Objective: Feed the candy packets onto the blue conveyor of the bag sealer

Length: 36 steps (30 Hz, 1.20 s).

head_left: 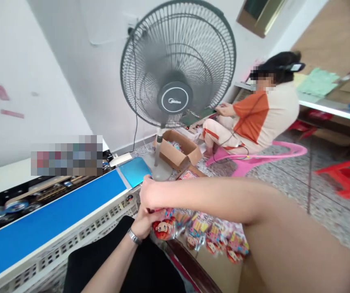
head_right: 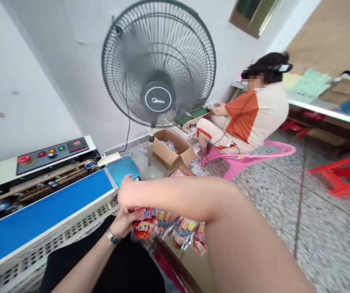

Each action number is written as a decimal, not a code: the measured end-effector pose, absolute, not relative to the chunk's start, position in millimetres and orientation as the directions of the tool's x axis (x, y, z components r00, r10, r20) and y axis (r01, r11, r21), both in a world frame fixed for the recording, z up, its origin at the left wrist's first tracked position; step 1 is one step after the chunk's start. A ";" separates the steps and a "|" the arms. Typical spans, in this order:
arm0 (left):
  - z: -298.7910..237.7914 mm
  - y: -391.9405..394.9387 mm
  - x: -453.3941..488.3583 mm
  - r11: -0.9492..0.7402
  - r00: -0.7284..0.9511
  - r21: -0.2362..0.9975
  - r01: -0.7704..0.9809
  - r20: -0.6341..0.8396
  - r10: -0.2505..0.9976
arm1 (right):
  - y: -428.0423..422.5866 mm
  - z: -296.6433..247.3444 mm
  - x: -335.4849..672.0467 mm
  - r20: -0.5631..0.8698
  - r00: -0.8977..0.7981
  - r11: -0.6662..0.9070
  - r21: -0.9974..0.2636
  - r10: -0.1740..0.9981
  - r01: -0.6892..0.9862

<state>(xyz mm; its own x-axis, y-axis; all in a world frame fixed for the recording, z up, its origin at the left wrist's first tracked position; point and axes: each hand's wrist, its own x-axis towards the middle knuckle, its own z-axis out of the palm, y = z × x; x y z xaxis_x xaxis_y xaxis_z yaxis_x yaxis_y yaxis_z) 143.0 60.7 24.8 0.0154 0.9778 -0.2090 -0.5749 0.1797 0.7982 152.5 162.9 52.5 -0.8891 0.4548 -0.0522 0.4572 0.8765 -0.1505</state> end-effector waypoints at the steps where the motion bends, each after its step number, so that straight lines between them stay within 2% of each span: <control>1: 26.7 62.3 136.5 0.147 -0.033 0.791 -0.594 -0.206 0.978 | 165.8 72.4 144.2 -0.085 -0.902 0.903 -0.042 0.423 0.427; 2: 29.3 64.1 129.4 0.111 -0.082 0.784 -0.610 -0.202 0.976 | 168.4 94.3 140.6 -0.076 -0.945 0.948 0.029 0.317 0.316; 4: 35.5 67.9 112.7 0.052 -0.165 0.769 -0.637 -0.201 0.966 | 172.6 136.9 146.9 0.105 -0.988 0.987 0.105 0.109 0.120; 5: 38.7 69.6 103.2 0.025 -0.202 0.760 -0.650 -0.204 0.958 | 174.1 153.5 154.9 0.188 -0.977 0.986 0.113 0.100 0.123; 6: 41.5 71.2 93.4 -0.003 -0.239 0.752 -0.660 -0.206 0.949 | 175.2 164.5 164.2 0.272 -0.950 0.980 0.081 0.153 0.181; 7: 43.8 72.6 83.5 -0.032 -0.276 0.747 -0.664 -0.206 0.939 | 175.9 168.8 173.4 0.363 -0.893 0.958 -0.003 0.267 0.286; 9: 46.7 75.2 65.3 -0.091 -0.351 0.745 -0.661 -0.200 0.915 | 175.8 157.6 186.4 0.440 -0.723 0.846 -0.299 0.533 0.441; 10: 47.3 76.4 57.7 -0.118 -0.385 0.746 -0.656 -0.196 0.902 | 175.0 144.1 188.7 0.396 -0.666 0.766 -0.450 0.632 0.459; 12: 46.9 78.6 46.0 -0.161 -0.425 0.746 -0.647 -0.177 0.888 | 172.1 110.6 184.1 0.272 -0.613 0.611 -0.650 0.742 0.451; 14: 44.8 80.4 38.3 -0.188 -0.437 0.743 -0.642 -0.154 0.886 | 168.8 80.1 170.6 0.175 -0.588 0.475 -0.780 0.790 0.406; 17: 38.8 82.6 29.3 -0.193 -0.452 0.748 -0.635 -0.157 0.878 | 167.9 53.7 147.8 0.119 -0.563 0.333 -0.897 0.817 0.293; 20: 30.9 84.5 19.6 -0.191 -0.491 0.763 -0.618 -0.184 0.852 | 172.4 42.5 132.2 0.111 -0.545 0.269 -0.938 0.831 0.218; 26: 13.1 86.2 2.9 -0.230 -0.575 0.775 -0.589 -0.202 0.793 | 172.5 29.1 111.3 0.043 -0.491 0.167 -0.963 0.870 0.211; 31: 4.0 85.1 -6.8 -0.277 -0.652 0.790 -0.547 -0.195 0.733 | 169.1 21.4 95.1 0.042 -0.555 0.217 -0.943 0.830 0.252; 36: 3.5 80.7 -14.1 -0.290 -0.650 0.770 -0.568 -0.205 0.731 | 170.4 14.2 86.0 0.029 -0.594 0.166 -0.970 0.804 0.177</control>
<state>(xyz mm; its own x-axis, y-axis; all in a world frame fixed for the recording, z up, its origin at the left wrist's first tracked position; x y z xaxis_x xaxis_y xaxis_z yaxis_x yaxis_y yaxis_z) -14.1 80.7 3.5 -0.6504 0.7315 -0.2048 -0.5684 -0.2898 0.7700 86.0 170.4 14.2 -0.5944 0.8037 0.0287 0.1770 0.1655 -0.9702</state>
